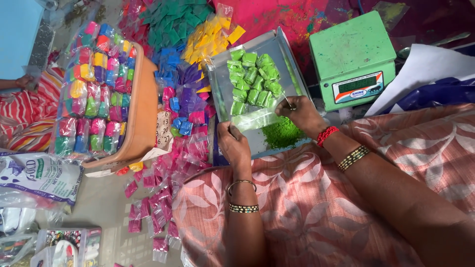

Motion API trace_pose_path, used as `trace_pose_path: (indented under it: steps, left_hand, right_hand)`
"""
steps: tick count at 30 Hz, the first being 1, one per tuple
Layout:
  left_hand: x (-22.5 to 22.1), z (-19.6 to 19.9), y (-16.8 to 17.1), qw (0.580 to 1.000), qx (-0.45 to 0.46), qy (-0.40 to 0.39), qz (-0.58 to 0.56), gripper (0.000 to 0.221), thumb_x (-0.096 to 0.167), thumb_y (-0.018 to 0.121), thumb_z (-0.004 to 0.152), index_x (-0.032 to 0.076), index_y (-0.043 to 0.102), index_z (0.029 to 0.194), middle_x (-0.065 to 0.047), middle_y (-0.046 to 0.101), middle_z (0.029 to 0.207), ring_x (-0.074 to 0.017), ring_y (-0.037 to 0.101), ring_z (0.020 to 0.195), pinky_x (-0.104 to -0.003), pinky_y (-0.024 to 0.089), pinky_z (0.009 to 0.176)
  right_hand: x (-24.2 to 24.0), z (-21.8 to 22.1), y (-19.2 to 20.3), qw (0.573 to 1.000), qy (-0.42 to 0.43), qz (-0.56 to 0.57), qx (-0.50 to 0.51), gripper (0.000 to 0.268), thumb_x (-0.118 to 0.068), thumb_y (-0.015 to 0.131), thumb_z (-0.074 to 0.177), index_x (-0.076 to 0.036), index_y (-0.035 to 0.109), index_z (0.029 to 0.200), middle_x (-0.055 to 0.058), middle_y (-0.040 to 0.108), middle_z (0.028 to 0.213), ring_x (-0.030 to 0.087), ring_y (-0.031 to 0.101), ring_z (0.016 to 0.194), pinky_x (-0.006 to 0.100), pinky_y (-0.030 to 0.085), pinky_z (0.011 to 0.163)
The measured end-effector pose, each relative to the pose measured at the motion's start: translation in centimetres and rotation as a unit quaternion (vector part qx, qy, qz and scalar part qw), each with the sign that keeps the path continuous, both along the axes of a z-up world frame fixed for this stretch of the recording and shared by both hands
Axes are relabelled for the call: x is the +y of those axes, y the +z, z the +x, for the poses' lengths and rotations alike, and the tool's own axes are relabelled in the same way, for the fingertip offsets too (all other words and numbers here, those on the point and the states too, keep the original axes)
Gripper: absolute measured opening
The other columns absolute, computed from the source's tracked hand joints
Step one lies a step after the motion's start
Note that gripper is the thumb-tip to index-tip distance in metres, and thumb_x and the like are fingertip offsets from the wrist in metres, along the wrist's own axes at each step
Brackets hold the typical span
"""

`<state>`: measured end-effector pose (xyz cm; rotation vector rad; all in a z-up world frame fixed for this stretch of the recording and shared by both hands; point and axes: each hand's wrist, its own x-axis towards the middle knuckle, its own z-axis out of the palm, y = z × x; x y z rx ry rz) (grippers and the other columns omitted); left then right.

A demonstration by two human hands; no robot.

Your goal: The person uses a small card to scoop green powder into small plastic packets, then seals the packets by hand.

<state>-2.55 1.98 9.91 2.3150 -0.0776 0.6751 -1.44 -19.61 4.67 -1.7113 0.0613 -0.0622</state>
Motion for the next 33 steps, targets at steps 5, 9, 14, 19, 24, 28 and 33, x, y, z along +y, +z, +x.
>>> trace_pose_path:
  steps: [5,9,14,19,24,28,33]
  left_hand:
    - [3.3,2.6,-6.9,0.970,0.165,-0.020,-0.176,0.013,0.015,0.062,0.100,0.003,0.065,0.103,-0.013,0.068,0.083,-0.0225,0.066,0.067,-0.037,0.053,0.057]
    - [3.7,3.3,-9.5,0.917,0.285,-0.107,-0.257,0.027,0.035,0.059,0.102,0.011,0.060,0.115,-0.005,0.072,0.089,-0.0117,0.067,0.067,-0.025,0.053,0.048]
    - [3.5,2.9,-9.2,0.917,0.345,-0.141,-0.141,0.032,0.033,0.063,0.101,0.010,0.059,0.122,-0.007,0.074,0.095,-0.0153,0.070,0.076,-0.031,0.056,0.058]
    - [3.0,2.7,-9.5,0.904,0.375,-0.168,-0.115,0.031,0.028,0.065,0.100,0.006,0.063,0.123,-0.011,0.075,0.103,-0.0196,0.070,0.084,-0.033,0.054,0.064]
    - [2.5,2.7,-9.2,0.901,0.396,-0.158,-0.077,0.031,0.023,0.065,0.100,0.006,0.066,0.126,-0.014,0.076,0.107,-0.0224,0.072,0.089,-0.036,0.055,0.067]
    - [2.0,2.1,-8.0,0.898,0.404,-0.174,-0.021,0.032,0.025,0.067,0.097,0.005,0.068,0.122,-0.015,0.075,0.106,-0.0252,0.074,0.091,-0.039,0.056,0.075]
    - [3.7,4.2,-13.0,0.917,0.351,-0.172,0.083,0.033,0.032,0.070,0.098,0.006,0.072,0.119,-0.020,0.077,0.098,-0.0337,0.071,0.091,-0.043,0.055,0.082]
  right_hand:
    - [-0.7,-1.3,4.4,0.999,-0.027,-0.003,-0.032,0.013,-0.015,0.078,0.090,-0.002,0.076,0.092,0.005,0.077,0.084,0.009,0.065,0.079,0.030,0.053,0.079]
    - [-4.0,-2.1,6.6,0.987,-0.097,-0.094,-0.083,0.015,-0.014,0.078,0.091,0.000,0.074,0.093,0.008,0.073,0.082,0.012,0.060,0.077,0.032,0.051,0.072]
    - [-11.9,-6.0,12.7,0.969,-0.214,-0.015,-0.126,0.008,-0.008,0.076,0.090,-0.001,0.076,0.091,0.002,0.076,0.085,0.009,0.065,0.079,0.029,0.053,0.075]
    - [-21.8,-15.1,17.1,0.914,-0.361,0.032,-0.182,0.006,-0.003,0.071,0.093,0.000,0.075,0.097,0.000,0.073,0.085,0.008,0.060,0.073,0.025,0.047,0.065]
    - [-31.3,-27.4,13.1,0.852,-0.465,-0.141,-0.194,0.003,-0.002,0.073,0.100,0.001,0.073,0.100,-0.002,0.068,0.085,0.005,0.059,0.075,0.022,0.048,0.065]
    - [-36.7,-36.0,5.1,0.798,-0.599,-0.035,-0.051,0.002,-0.004,0.072,0.096,-0.004,0.072,0.098,-0.002,0.060,0.073,0.008,0.046,0.055,0.028,0.032,0.047]
    - [-49.8,-44.0,-17.4,0.805,-0.571,-0.110,-0.116,0.031,-0.001,0.071,0.086,-0.007,0.061,0.114,0.004,0.069,0.099,0.013,0.062,0.083,0.027,0.053,0.071]
